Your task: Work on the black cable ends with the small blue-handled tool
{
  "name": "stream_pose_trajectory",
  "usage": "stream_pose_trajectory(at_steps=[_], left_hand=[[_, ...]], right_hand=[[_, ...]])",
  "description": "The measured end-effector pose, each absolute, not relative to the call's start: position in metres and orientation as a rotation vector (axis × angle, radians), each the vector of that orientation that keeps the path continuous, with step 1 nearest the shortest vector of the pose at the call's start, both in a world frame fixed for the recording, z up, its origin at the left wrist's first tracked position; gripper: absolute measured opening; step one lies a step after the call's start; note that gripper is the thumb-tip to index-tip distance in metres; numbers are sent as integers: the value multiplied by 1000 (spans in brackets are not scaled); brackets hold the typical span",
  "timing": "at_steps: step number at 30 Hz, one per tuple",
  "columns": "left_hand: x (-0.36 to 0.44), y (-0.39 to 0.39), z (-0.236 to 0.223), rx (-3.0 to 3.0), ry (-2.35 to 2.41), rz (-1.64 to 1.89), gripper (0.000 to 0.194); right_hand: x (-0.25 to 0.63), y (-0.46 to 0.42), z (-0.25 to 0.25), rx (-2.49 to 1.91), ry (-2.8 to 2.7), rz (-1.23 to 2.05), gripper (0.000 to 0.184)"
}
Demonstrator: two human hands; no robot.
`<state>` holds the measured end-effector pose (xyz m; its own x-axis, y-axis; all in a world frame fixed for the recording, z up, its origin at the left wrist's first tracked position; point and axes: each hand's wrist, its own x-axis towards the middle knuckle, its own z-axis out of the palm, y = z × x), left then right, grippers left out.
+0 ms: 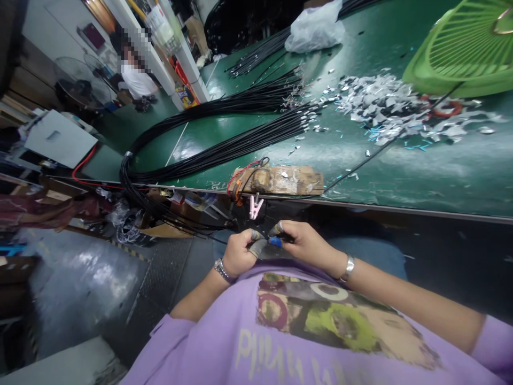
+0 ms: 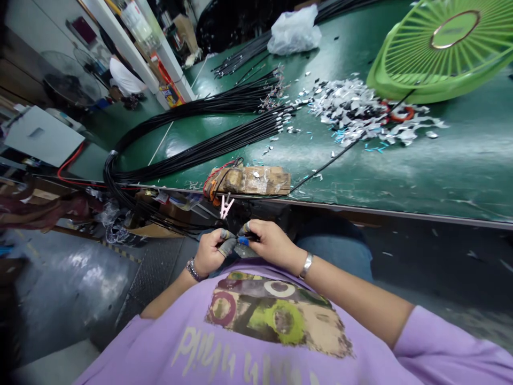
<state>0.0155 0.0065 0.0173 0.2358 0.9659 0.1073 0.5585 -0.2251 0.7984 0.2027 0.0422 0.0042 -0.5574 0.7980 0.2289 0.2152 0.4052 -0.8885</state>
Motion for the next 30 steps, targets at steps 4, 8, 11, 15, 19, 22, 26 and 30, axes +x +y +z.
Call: stream_pose_trajectory(at_steps=[4,8,11,15,19,22,26,30], left_hand=[[16,10,14,1546,1317,784,29],[14,18,18,1334,1177,603,43],[10,28,23,1269,1023,306,45],[9,37,24,1408,927,31,33],[11,39,28,1823,1058,162,18],[10,37,32,1941,1072,380,21],[7,33,28,1824,1010,662,36],[2,26,20,1703,1039,771,44]], right_hand=[[204,45,7,-789,-1988,1202,15],[208,52,9,-707,-1967,1439,19],[209,57,9,-637,-1971,1716,23],[208,63,12,-625,-2062,2029,19],[209,64,16,-944,-2173,1651,10],[217,60,18,-1108,-1938,1447,23],[233,47,22,-913,-1852,1677,50],[236,34,24,-750,-1842,1882,53]])
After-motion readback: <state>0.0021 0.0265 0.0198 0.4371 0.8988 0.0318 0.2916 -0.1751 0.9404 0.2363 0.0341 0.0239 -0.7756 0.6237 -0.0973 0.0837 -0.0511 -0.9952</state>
